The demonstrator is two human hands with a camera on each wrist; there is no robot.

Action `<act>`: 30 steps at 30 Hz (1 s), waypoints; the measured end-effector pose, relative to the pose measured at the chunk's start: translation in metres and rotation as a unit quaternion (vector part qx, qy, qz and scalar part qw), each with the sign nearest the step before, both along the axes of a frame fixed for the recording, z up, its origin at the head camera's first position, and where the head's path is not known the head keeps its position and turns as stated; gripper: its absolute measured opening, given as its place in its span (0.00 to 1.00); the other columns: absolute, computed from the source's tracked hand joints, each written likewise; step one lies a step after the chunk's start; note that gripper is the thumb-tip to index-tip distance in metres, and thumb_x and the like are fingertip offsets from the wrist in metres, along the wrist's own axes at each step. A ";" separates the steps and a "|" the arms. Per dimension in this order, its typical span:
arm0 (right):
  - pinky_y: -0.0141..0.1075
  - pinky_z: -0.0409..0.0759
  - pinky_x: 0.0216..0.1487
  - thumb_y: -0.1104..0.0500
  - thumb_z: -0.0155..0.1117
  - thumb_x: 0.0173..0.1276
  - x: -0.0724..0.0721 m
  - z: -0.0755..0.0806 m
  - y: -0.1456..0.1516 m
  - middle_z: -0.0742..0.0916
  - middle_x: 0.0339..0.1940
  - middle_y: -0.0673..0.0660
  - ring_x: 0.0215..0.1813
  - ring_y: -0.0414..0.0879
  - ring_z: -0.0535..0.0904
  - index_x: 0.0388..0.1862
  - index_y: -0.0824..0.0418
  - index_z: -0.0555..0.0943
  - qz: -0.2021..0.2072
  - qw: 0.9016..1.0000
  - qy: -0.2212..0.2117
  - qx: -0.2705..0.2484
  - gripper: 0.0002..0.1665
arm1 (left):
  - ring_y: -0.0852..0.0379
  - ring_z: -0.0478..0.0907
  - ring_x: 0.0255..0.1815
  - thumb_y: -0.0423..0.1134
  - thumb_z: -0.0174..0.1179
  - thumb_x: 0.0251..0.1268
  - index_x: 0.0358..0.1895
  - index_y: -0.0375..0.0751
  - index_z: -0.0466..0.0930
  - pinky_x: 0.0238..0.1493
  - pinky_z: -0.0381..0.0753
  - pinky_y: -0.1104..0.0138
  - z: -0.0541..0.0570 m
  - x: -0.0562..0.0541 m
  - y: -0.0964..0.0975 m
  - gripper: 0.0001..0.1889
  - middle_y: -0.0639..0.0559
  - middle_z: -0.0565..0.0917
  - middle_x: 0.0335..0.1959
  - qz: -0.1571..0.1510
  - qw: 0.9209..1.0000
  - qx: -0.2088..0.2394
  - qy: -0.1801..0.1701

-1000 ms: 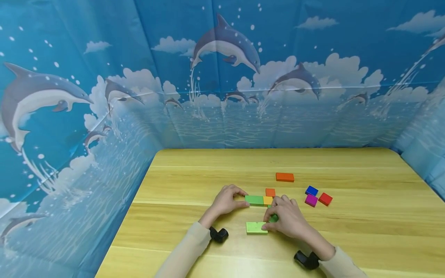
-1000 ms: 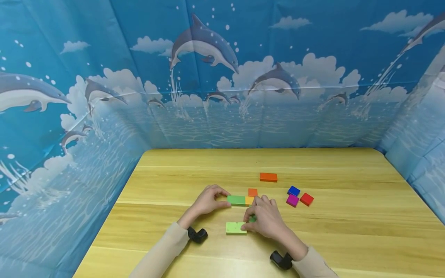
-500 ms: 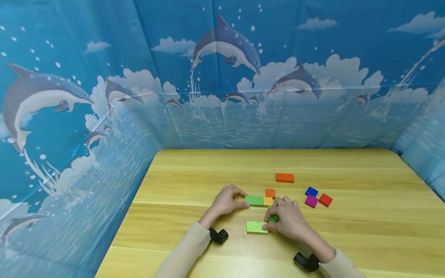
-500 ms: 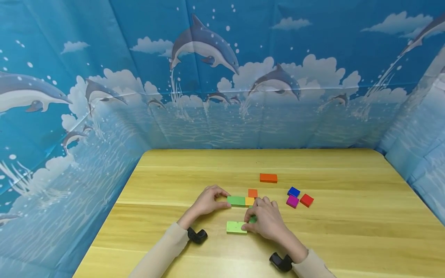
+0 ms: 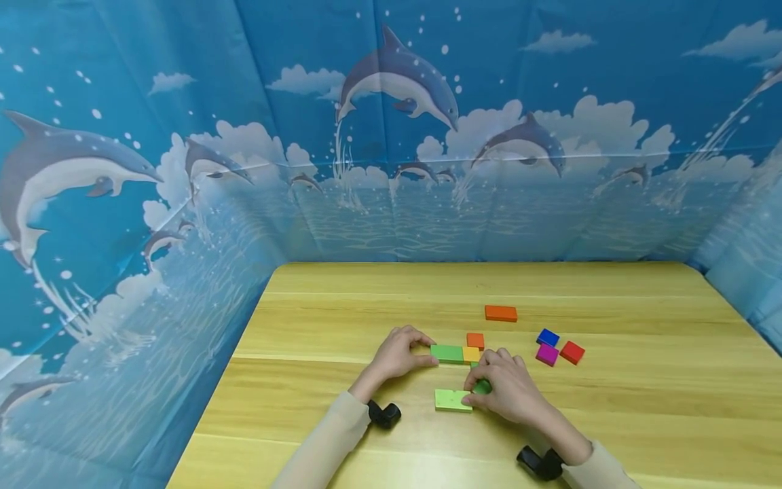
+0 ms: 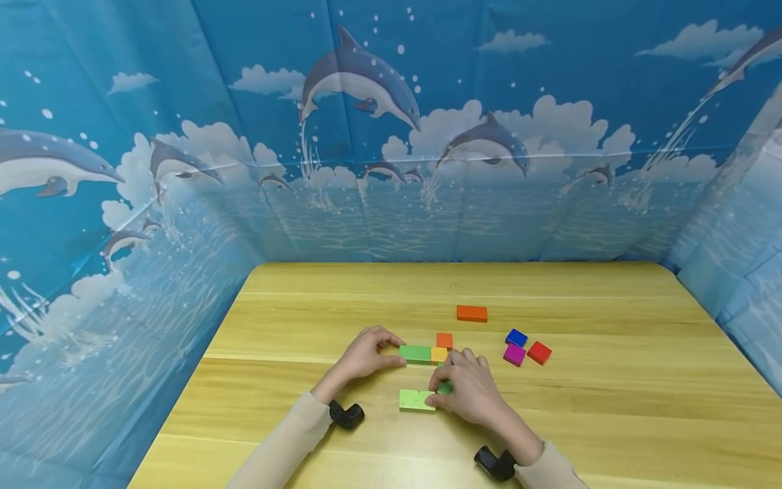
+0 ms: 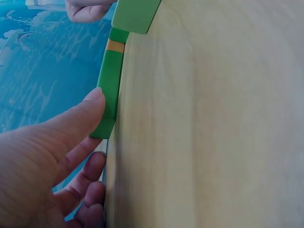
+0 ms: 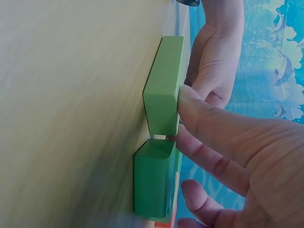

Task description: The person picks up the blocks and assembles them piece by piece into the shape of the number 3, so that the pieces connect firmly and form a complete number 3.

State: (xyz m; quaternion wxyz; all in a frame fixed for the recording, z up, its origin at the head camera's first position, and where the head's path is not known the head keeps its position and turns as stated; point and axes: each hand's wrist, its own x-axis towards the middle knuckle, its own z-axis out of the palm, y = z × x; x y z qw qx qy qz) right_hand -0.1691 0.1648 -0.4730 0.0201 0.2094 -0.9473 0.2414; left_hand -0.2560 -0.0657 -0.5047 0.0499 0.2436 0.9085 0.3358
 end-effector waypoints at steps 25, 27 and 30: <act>0.41 0.55 0.36 0.47 0.78 0.46 0.003 0.000 0.002 0.71 0.30 0.43 0.35 0.43 0.60 0.24 0.42 0.83 0.004 1.000 -0.014 -0.010 0.09 | 0.61 0.67 0.39 0.55 0.69 0.52 0.46 0.56 0.85 0.42 0.68 0.66 0.000 0.002 0.000 0.18 0.64 0.76 0.40 0.004 1.000 0.006 -0.013; 0.41 0.55 0.36 0.47 0.78 0.46 0.002 0.000 0.002 0.71 0.30 0.43 0.35 0.43 0.61 0.24 0.42 0.84 0.004 1.000 -0.012 -0.008 0.09 | 0.61 0.67 0.39 0.55 0.69 0.52 0.46 0.56 0.85 0.42 0.68 0.66 0.000 0.002 0.000 0.18 0.64 0.76 0.40 0.005 1.000 0.008 -0.013; 0.41 0.55 0.36 0.47 0.78 0.46 0.002 -0.001 0.003 0.71 0.30 0.43 0.36 0.43 0.61 0.24 0.43 0.84 0.003 1.000 -0.010 -0.005 0.09 | 0.61 0.67 0.39 0.55 0.69 0.52 0.45 0.56 0.85 0.41 0.68 0.66 0.000 0.002 0.000 0.18 0.64 0.76 0.40 0.006 1.000 0.009 -0.013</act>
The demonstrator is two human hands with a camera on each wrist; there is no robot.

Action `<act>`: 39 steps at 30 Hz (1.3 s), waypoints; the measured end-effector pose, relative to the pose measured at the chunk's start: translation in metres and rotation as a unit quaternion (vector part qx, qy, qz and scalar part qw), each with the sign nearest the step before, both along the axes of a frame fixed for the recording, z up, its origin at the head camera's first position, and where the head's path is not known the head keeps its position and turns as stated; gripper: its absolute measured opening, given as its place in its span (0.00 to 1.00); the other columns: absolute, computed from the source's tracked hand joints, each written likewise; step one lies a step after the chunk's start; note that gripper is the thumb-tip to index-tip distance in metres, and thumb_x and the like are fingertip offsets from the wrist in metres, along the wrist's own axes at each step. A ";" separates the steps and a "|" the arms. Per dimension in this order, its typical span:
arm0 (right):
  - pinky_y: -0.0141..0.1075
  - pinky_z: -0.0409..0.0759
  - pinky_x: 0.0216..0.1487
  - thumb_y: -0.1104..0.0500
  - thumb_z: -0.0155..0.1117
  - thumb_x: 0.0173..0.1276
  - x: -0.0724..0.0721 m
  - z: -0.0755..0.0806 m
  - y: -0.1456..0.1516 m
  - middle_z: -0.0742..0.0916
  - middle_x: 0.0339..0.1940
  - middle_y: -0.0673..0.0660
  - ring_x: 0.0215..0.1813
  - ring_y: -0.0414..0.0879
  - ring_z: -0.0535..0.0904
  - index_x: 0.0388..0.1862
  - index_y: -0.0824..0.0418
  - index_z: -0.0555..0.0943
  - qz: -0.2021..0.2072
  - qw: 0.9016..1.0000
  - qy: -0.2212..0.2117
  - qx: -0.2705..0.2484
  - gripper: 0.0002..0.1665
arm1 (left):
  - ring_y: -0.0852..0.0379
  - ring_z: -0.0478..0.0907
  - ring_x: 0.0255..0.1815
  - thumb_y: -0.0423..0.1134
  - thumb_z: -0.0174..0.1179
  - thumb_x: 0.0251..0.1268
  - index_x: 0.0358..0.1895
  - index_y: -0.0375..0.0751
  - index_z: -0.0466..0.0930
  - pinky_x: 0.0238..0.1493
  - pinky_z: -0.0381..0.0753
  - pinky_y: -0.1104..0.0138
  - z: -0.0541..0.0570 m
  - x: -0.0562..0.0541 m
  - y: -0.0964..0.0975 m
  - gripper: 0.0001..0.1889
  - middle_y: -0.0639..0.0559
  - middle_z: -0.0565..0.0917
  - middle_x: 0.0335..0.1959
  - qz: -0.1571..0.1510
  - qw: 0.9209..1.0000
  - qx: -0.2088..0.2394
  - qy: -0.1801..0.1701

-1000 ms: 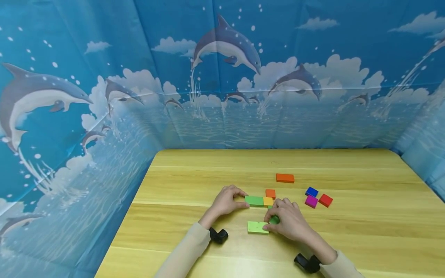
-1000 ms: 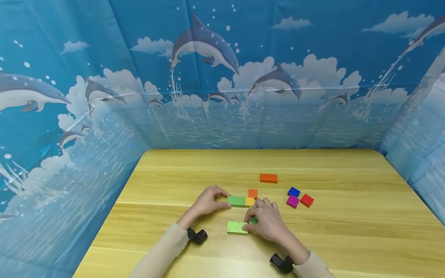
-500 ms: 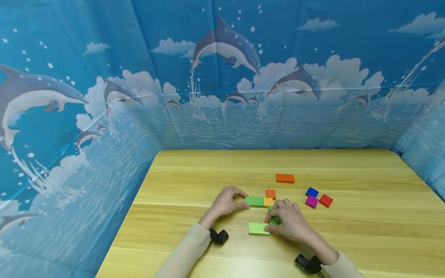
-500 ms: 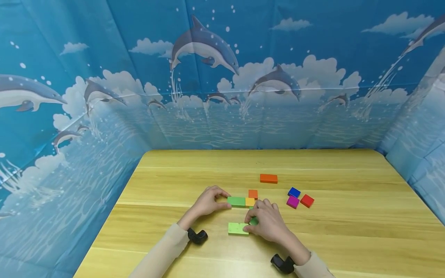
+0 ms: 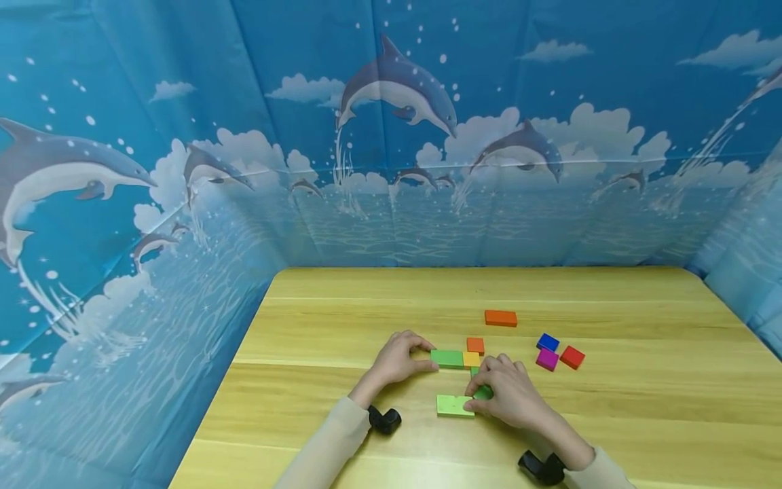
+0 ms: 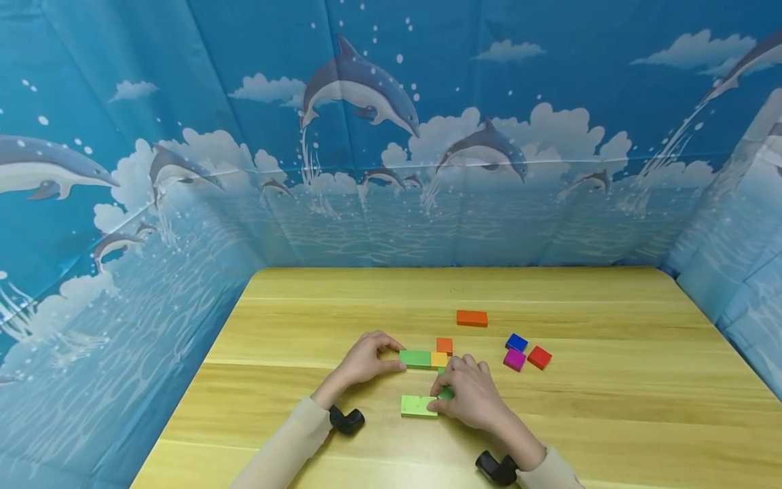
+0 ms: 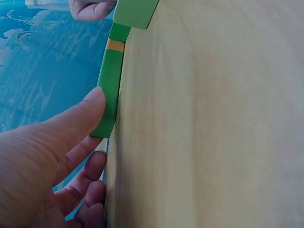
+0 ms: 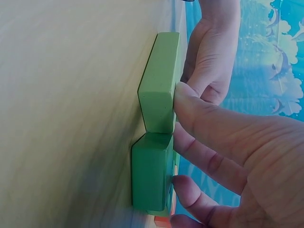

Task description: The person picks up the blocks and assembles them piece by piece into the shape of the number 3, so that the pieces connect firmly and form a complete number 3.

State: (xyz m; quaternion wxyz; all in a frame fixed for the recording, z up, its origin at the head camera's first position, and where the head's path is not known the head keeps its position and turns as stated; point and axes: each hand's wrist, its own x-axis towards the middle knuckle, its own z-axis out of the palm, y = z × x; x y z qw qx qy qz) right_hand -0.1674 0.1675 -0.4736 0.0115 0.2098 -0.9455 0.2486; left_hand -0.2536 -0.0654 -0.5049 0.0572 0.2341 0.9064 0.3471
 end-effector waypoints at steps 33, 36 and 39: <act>0.43 0.62 0.28 0.50 0.73 0.56 -0.025 0.000 0.096 0.80 0.29 0.55 0.31 0.52 0.70 0.32 0.57 0.87 -0.161 0.977 0.137 -0.002 0.12 | 0.62 0.67 0.38 0.54 0.69 0.52 0.46 0.55 0.85 0.41 0.68 0.67 -0.001 -0.001 -0.002 0.18 0.64 0.77 0.40 -0.009 1.000 -0.003 0.013; 0.46 0.62 0.28 0.50 0.74 0.55 -0.022 -0.002 0.109 0.79 0.29 0.55 0.32 0.55 0.69 0.32 0.56 0.87 -0.181 0.976 0.122 0.028 0.12 | 0.61 0.67 0.38 0.54 0.69 0.52 0.46 0.55 0.85 0.41 0.68 0.67 -0.001 -0.001 -0.002 0.18 0.64 0.77 0.40 -0.009 1.000 -0.003 0.013; 0.48 0.61 0.29 0.50 0.74 0.54 -0.019 -0.003 0.115 0.78 0.30 0.56 0.33 0.55 0.68 0.33 0.55 0.88 -0.181 0.976 0.108 0.047 0.12 | 0.61 0.66 0.37 0.55 0.69 0.52 0.46 0.56 0.85 0.40 0.67 0.67 0.000 -0.001 -0.002 0.18 0.64 0.77 0.40 -0.009 1.000 -0.006 0.011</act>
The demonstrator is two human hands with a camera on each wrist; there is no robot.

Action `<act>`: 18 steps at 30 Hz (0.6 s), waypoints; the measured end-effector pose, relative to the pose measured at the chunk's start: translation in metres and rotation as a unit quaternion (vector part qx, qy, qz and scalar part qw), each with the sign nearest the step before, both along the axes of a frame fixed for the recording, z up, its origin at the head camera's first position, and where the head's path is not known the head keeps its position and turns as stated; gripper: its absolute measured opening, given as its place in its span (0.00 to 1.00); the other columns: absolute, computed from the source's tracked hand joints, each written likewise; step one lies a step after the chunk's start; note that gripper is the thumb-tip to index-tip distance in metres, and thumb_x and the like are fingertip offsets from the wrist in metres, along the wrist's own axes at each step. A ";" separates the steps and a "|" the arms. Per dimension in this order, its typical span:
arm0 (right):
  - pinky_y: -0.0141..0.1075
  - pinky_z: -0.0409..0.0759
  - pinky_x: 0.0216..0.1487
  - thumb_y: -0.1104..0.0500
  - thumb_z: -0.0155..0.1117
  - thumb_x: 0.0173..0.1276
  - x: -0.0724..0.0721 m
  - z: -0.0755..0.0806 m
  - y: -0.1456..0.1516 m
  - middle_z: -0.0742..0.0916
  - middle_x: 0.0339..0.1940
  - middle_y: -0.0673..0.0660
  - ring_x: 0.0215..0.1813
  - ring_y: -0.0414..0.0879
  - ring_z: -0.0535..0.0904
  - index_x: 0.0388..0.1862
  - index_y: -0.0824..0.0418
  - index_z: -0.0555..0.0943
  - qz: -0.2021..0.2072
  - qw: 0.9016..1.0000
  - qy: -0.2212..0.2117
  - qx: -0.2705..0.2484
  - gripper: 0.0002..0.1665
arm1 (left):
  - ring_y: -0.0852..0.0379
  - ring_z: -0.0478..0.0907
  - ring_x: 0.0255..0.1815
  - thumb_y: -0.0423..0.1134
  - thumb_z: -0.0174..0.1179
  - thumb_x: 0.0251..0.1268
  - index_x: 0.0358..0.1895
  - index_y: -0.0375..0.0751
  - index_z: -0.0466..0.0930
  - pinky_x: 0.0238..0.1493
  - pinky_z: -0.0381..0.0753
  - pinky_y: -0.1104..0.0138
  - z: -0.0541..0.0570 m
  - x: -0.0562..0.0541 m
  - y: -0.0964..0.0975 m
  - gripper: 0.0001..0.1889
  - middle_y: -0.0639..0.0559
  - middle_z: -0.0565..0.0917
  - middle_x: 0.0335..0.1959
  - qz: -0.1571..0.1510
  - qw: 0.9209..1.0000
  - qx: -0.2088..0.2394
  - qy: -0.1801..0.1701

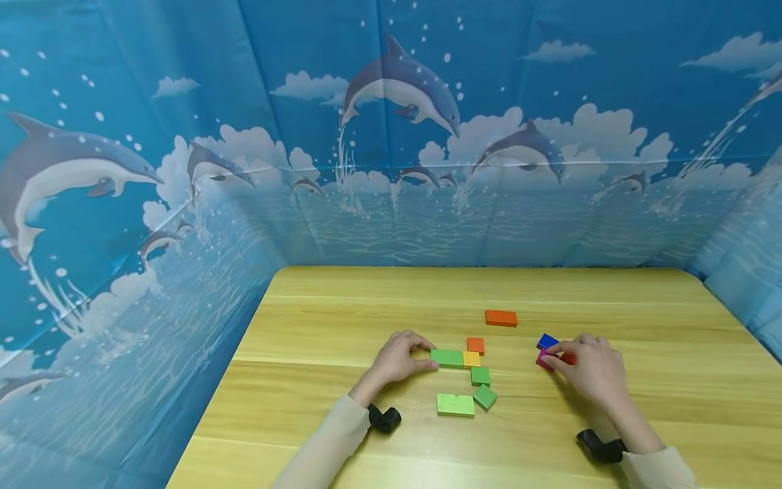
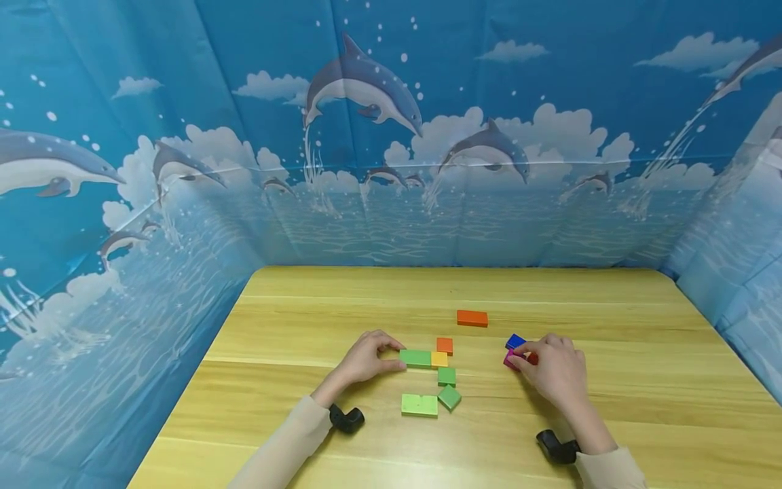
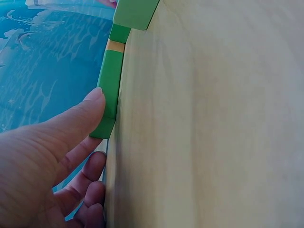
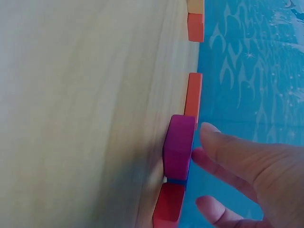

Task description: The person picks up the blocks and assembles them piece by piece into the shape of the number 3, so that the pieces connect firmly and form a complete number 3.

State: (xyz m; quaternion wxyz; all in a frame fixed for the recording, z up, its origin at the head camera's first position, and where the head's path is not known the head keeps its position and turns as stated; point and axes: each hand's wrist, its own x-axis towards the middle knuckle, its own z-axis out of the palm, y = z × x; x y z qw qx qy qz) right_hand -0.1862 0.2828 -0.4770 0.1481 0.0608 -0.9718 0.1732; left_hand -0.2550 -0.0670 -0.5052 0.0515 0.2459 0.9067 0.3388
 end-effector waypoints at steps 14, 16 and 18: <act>0.38 0.61 0.28 0.53 0.79 0.45 0.027 -0.003 -0.013 0.74 0.27 0.42 0.31 0.43 0.65 0.26 0.47 0.89 0.111 0.993 0.042 0.021 0.07 | 0.61 0.66 0.37 0.54 0.69 0.52 0.45 0.55 0.85 0.40 0.67 0.67 0.000 -0.002 0.000 0.17 0.63 0.77 0.39 -0.001 1.000 0.007 0.000; 0.38 0.62 0.31 0.53 0.79 0.45 0.031 -0.002 -0.018 0.74 0.28 0.40 0.32 0.42 0.66 0.25 0.46 0.88 0.123 0.992 0.016 0.001 0.07 | 0.61 0.67 0.37 0.54 0.69 0.52 0.45 0.55 0.85 0.40 0.67 0.67 0.000 -0.002 0.000 0.17 0.63 0.77 0.39 -0.002 1.000 0.007 0.000; 0.40 0.66 0.34 0.53 0.79 0.46 0.032 -0.002 -0.020 0.76 0.29 0.40 0.34 0.42 0.68 0.26 0.46 0.87 0.126 0.992 -0.015 -0.015 0.08 | 0.61 0.67 0.38 0.54 0.70 0.52 0.45 0.54 0.85 0.40 0.67 0.67 0.000 -0.001 0.000 0.17 0.63 0.77 0.39 -0.002 1.000 0.007 -0.001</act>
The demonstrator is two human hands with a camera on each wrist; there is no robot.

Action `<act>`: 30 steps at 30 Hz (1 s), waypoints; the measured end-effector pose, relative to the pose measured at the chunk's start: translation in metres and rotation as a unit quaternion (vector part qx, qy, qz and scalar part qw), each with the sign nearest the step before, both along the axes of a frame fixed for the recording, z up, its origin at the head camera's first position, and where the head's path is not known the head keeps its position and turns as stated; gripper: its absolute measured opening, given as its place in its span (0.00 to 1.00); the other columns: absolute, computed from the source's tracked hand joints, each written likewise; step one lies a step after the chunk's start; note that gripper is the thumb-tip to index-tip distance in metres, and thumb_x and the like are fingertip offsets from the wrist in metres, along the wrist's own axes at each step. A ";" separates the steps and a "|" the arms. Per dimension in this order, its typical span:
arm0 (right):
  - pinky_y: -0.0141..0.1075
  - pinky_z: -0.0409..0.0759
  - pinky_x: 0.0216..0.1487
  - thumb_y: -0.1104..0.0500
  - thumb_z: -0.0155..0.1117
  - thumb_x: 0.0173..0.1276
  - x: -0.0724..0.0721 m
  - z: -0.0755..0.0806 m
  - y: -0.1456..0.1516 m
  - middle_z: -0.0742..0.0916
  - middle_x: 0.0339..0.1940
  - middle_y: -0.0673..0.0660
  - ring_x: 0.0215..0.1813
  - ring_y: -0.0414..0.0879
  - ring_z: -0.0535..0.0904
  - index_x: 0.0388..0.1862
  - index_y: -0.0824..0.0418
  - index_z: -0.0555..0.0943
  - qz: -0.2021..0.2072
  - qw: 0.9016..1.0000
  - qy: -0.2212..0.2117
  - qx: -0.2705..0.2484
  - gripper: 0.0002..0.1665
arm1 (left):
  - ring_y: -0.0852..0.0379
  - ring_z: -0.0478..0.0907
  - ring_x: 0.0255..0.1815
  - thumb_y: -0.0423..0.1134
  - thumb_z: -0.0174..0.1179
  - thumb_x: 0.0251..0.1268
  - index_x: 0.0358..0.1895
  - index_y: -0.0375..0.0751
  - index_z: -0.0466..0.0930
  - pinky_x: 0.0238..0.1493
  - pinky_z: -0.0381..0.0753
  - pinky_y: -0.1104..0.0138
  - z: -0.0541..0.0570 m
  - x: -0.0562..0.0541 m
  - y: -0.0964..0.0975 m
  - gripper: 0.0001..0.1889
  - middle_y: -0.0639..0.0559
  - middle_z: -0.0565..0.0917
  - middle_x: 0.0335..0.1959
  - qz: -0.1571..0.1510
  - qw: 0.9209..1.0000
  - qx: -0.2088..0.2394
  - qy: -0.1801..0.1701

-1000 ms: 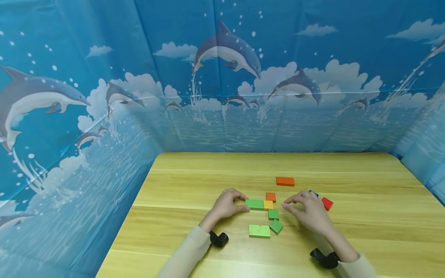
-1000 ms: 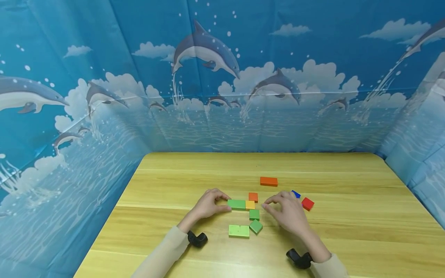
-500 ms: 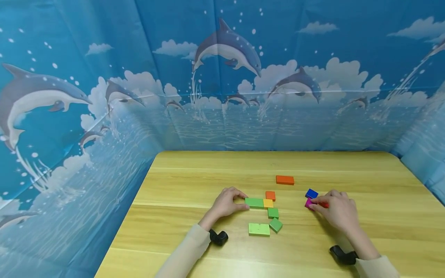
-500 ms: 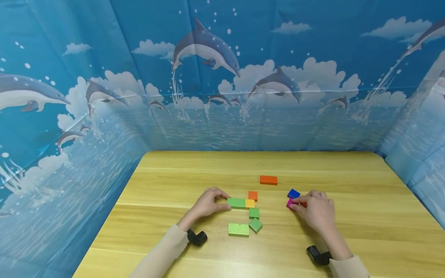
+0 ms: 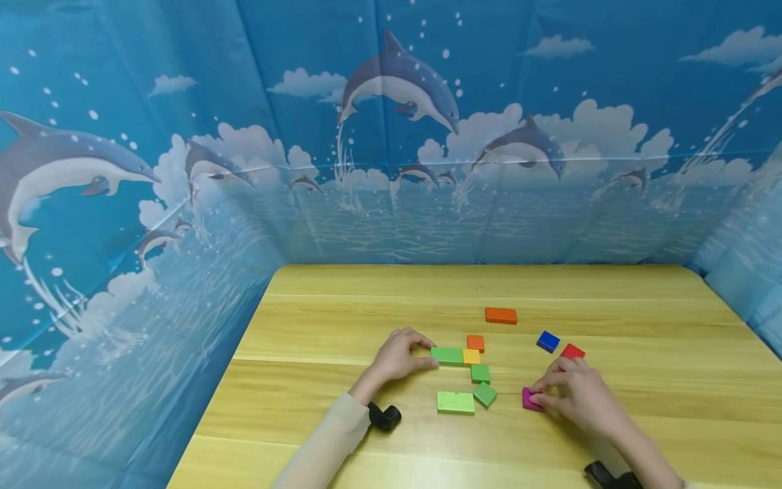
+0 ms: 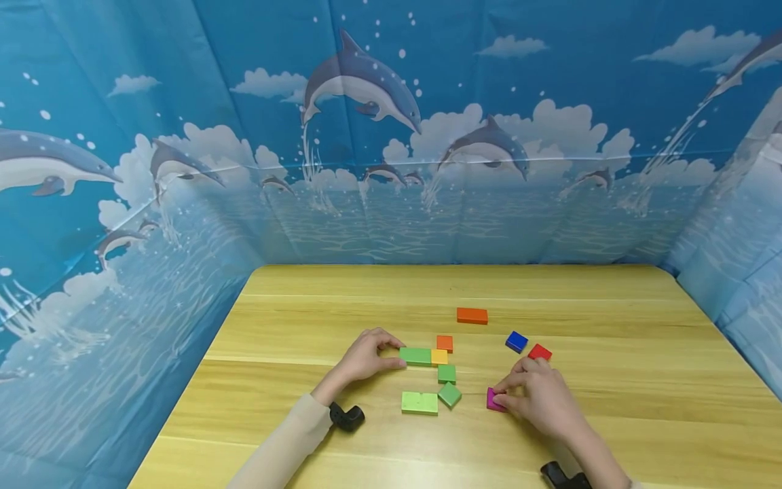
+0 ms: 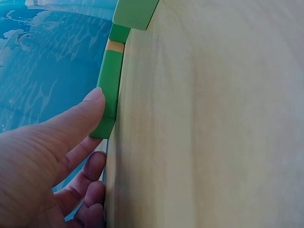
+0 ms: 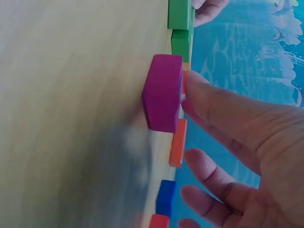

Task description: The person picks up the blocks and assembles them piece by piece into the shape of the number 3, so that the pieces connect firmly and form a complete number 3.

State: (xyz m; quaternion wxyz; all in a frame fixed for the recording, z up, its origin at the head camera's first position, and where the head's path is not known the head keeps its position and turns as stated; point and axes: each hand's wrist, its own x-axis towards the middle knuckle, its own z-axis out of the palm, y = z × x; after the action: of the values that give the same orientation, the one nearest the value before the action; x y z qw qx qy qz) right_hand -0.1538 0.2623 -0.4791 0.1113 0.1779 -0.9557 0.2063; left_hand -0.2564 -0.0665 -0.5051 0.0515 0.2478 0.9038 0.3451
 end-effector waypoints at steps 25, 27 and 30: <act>0.34 0.59 0.39 0.34 0.68 0.50 0.020 0.013 -0.116 0.69 0.29 0.35 0.36 0.35 0.60 0.30 0.38 0.85 0.272 0.959 -0.079 0.006 0.13 | 0.62 0.67 0.37 0.55 0.69 0.53 0.45 0.54 0.85 0.39 0.67 0.68 0.000 -0.001 -0.002 0.18 0.63 0.77 0.38 -0.004 1.000 -0.008 0.010; 0.34 0.57 0.39 0.33 0.67 0.48 0.016 0.014 -0.128 0.68 0.29 0.35 0.35 0.35 0.59 0.29 0.37 0.85 0.282 0.958 -0.058 0.016 0.15 | 0.62 0.67 0.37 0.55 0.69 0.53 0.45 0.54 0.85 0.39 0.67 0.68 0.000 -0.001 -0.001 0.17 0.63 0.77 0.38 -0.004 1.000 -0.010 0.011; 0.34 0.55 0.39 0.33 0.68 0.46 0.008 0.015 -0.142 0.68 0.30 0.36 0.35 0.36 0.58 0.29 0.37 0.86 0.283 0.957 -0.048 0.034 0.16 | 0.62 0.67 0.37 0.55 0.68 0.53 0.45 0.54 0.85 0.40 0.67 0.68 0.000 -0.001 -0.001 0.18 0.63 0.77 0.38 -0.002 1.000 -0.013 0.013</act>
State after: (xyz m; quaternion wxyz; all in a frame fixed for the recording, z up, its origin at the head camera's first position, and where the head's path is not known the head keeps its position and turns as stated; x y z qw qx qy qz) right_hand -0.1463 0.1201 -0.4645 -0.0038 0.4342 -0.8771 0.2053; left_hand -0.2579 -0.0680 -0.5050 0.0440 0.2530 0.9085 0.3297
